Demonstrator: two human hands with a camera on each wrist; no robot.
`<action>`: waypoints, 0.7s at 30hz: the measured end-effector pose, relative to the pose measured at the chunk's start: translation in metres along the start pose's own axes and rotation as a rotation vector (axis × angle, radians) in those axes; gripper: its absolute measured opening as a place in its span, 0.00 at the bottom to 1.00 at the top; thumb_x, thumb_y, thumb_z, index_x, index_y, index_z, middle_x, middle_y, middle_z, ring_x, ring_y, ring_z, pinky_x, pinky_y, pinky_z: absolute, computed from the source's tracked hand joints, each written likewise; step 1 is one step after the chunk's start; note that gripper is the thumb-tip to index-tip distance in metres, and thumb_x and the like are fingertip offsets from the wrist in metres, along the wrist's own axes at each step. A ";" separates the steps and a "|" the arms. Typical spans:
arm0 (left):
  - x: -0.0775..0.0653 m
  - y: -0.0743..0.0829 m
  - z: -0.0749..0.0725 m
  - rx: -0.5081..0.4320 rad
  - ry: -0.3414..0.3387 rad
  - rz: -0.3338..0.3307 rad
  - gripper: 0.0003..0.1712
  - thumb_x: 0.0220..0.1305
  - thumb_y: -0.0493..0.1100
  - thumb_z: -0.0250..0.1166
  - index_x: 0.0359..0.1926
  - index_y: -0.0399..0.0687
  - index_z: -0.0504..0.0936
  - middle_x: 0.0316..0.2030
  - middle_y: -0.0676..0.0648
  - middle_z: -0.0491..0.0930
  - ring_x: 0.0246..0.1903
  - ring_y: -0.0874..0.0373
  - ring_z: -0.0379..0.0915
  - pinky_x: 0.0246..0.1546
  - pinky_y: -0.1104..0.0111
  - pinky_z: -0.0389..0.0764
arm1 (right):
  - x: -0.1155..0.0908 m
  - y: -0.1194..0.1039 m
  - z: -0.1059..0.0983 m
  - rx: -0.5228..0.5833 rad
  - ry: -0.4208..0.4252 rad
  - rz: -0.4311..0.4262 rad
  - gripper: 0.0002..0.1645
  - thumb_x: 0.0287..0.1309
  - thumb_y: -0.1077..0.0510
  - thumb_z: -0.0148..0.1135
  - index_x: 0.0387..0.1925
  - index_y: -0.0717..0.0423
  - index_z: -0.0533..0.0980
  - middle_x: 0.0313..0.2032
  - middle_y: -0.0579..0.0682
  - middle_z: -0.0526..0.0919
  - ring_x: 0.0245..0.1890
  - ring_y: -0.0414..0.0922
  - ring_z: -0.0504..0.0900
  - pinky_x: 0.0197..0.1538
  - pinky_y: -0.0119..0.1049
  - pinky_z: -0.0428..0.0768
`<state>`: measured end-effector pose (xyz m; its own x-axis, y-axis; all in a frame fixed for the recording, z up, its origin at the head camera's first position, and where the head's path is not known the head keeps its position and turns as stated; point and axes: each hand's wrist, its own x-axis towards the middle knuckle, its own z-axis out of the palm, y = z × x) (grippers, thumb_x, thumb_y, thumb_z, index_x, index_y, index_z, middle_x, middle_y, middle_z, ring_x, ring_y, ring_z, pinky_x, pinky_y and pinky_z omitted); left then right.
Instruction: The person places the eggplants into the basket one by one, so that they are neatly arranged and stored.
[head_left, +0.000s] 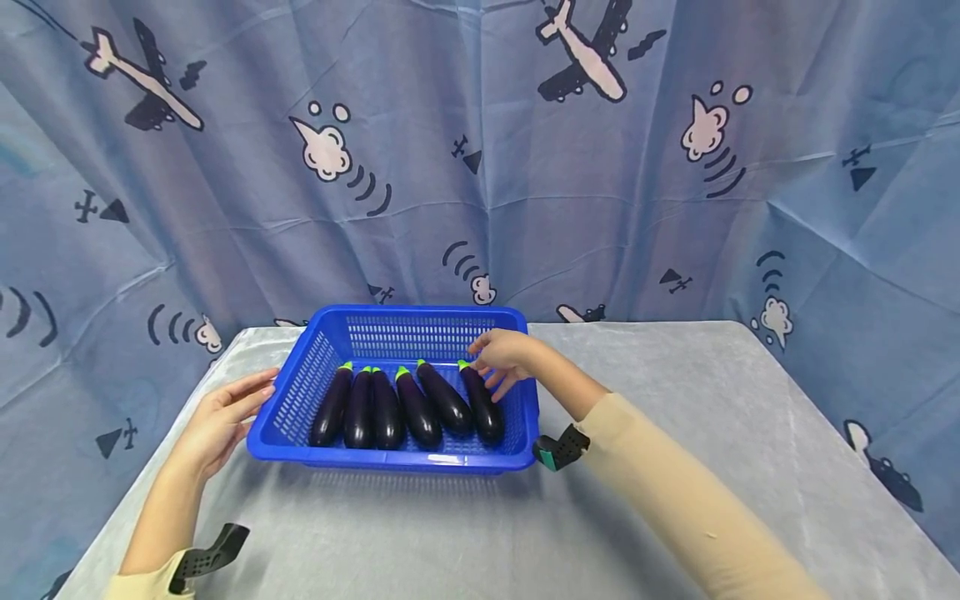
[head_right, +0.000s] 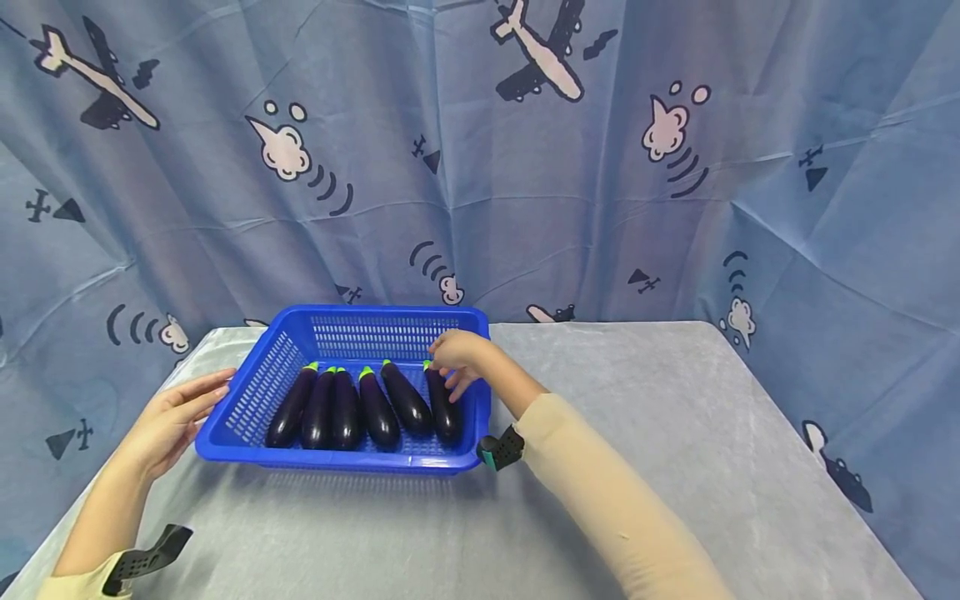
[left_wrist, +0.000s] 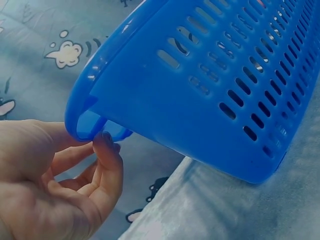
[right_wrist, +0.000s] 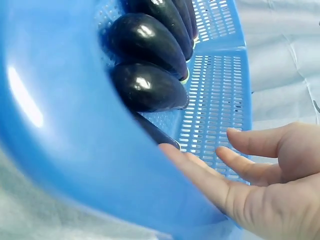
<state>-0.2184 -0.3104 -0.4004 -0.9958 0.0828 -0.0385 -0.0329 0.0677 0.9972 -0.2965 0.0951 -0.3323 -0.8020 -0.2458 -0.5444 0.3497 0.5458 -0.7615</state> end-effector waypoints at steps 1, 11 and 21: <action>0.000 0.000 0.000 -0.001 0.004 -0.004 0.18 0.81 0.40 0.59 0.49 0.74 0.87 0.44 0.69 0.85 0.42 0.68 0.82 0.43 0.75 0.85 | -0.001 0.000 -0.001 0.007 -0.004 -0.004 0.27 0.79 0.68 0.48 0.75 0.64 0.64 0.70 0.71 0.71 0.68 0.70 0.75 0.58 0.62 0.83; 0.000 0.014 0.000 0.343 0.034 0.016 0.29 0.83 0.46 0.56 0.72 0.27 0.71 0.47 0.61 0.84 0.37 0.68 0.78 0.38 0.73 0.86 | -0.015 -0.001 -0.007 0.031 -0.034 -0.065 0.27 0.81 0.65 0.49 0.76 0.62 0.65 0.68 0.70 0.73 0.67 0.68 0.77 0.57 0.59 0.85; -0.002 0.039 0.011 0.749 0.056 0.151 0.25 0.83 0.42 0.55 0.67 0.23 0.74 0.63 0.23 0.76 0.51 0.35 0.83 0.40 0.67 0.87 | -0.048 0.018 -0.026 -0.036 0.020 -0.225 0.26 0.82 0.62 0.50 0.74 0.64 0.65 0.68 0.71 0.73 0.66 0.68 0.77 0.60 0.59 0.83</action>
<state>-0.2164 -0.2968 -0.3623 -0.9884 0.0954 0.1181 0.1505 0.7174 0.6802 -0.2646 0.1375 -0.3111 -0.8675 -0.3482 -0.3551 0.1442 0.5073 -0.8496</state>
